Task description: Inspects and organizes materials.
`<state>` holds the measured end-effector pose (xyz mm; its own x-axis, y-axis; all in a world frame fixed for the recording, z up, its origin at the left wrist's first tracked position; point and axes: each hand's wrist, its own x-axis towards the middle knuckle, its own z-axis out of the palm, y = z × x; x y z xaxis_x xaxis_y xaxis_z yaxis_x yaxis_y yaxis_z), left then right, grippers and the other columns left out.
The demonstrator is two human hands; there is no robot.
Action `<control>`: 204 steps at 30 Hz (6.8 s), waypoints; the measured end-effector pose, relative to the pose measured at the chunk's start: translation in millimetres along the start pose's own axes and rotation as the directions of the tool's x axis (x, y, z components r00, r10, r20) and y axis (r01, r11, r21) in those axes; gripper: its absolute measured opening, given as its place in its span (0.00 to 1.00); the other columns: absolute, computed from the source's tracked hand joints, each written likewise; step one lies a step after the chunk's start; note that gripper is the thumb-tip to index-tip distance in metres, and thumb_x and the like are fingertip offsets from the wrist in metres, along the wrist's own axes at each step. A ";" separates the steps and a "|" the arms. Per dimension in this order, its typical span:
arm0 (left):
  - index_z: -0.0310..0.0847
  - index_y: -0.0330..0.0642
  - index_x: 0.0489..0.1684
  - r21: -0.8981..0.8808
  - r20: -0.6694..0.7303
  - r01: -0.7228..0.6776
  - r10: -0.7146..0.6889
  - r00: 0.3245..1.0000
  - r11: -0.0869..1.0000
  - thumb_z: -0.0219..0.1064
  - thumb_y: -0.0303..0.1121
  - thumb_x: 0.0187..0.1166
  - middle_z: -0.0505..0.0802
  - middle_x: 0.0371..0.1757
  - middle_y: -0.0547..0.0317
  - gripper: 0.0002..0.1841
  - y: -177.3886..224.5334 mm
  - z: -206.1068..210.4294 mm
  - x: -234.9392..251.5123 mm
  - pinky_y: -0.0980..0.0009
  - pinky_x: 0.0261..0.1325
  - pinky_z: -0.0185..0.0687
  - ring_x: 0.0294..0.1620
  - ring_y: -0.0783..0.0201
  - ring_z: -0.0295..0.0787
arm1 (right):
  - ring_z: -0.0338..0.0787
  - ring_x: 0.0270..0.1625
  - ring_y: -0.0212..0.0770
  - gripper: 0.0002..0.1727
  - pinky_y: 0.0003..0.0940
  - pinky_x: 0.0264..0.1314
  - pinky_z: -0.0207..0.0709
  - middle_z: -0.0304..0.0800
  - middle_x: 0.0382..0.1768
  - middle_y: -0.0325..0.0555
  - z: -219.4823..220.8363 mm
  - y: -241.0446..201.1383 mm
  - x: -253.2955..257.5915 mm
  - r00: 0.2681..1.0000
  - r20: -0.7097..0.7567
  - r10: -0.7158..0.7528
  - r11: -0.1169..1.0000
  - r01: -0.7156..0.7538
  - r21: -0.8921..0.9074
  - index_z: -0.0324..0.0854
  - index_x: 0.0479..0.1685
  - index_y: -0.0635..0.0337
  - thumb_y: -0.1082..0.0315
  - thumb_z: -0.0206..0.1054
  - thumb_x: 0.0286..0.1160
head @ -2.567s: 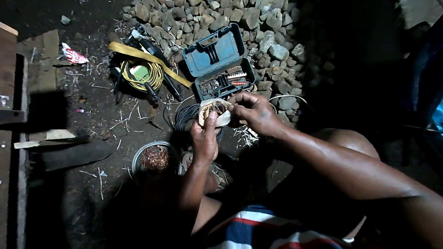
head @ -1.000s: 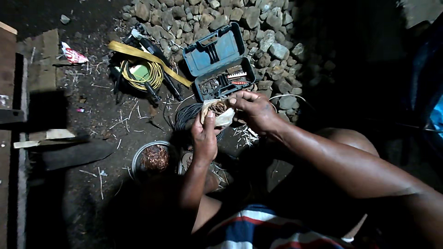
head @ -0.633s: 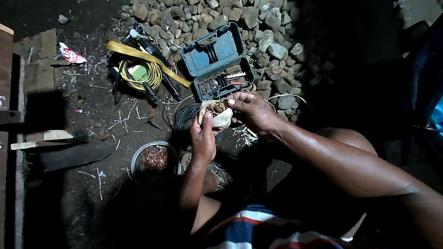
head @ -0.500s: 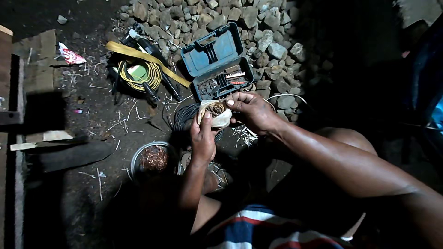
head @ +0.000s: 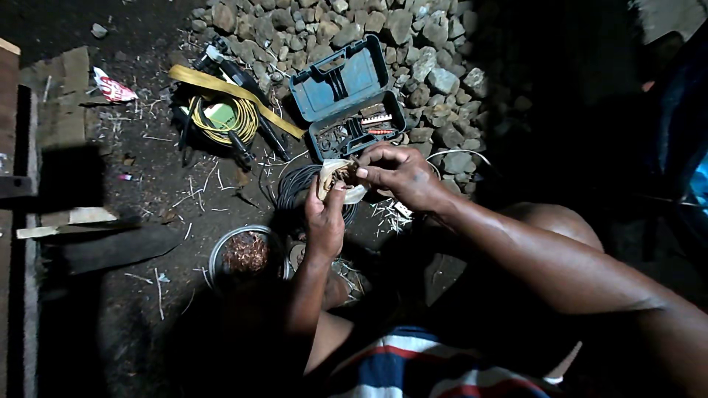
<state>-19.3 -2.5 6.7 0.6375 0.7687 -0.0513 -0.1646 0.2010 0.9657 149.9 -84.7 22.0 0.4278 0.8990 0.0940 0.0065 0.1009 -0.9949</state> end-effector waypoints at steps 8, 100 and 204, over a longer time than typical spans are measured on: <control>0.67 0.42 0.83 -0.048 -0.051 0.086 -0.089 0.995 0.995 0.58 0.35 0.89 0.85 0.71 0.47 0.24 -0.7 -0.1 2.8 0.47 0.71 0.84 0.68 0.51 0.86 | 0.92 0.37 0.40 0.09 0.36 0.45 0.90 0.91 0.40 0.49 -10.4 -6.6 11.1 0.954 -0.153 0.259 0.834 -0.141 0.533 0.81 0.53 0.62 0.68 0.59 0.89; 0.57 0.36 0.72 -0.248 -0.594 -0.049 -0.112 0.796 0.968 0.52 0.29 0.86 0.82 0.65 0.28 0.19 79.2 -117.6 35.2 0.22 0.56 0.83 0.64 0.27 0.84 | 0.91 0.51 0.48 0.16 0.56 0.60 0.82 0.92 0.46 0.53 140.5 278.0 -76.0 0.681 -0.055 0.730 0.632 -0.703 -0.325 0.88 0.53 0.60 0.59 0.58 0.90; 0.81 0.42 0.69 0.128 -0.153 0.004 0.016 0.988 0.992 0.62 0.43 0.83 0.92 0.43 0.56 0.21 0.4 -34.5 8.3 0.65 0.40 0.90 0.36 0.65 0.89 | 0.92 0.31 0.47 0.11 0.46 0.31 0.84 0.91 0.28 0.47 -10.0 -45.9 -14.8 0.891 0.163 -0.423 0.430 0.356 -0.829 0.89 0.43 0.59 0.65 0.62 0.83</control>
<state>-40.1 24.9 -2.1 0.5123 0.8556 -0.0746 -0.0642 0.1247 0.9901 152.3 -106.9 65.9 0.2310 0.8279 0.5111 0.9049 0.0102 -0.4255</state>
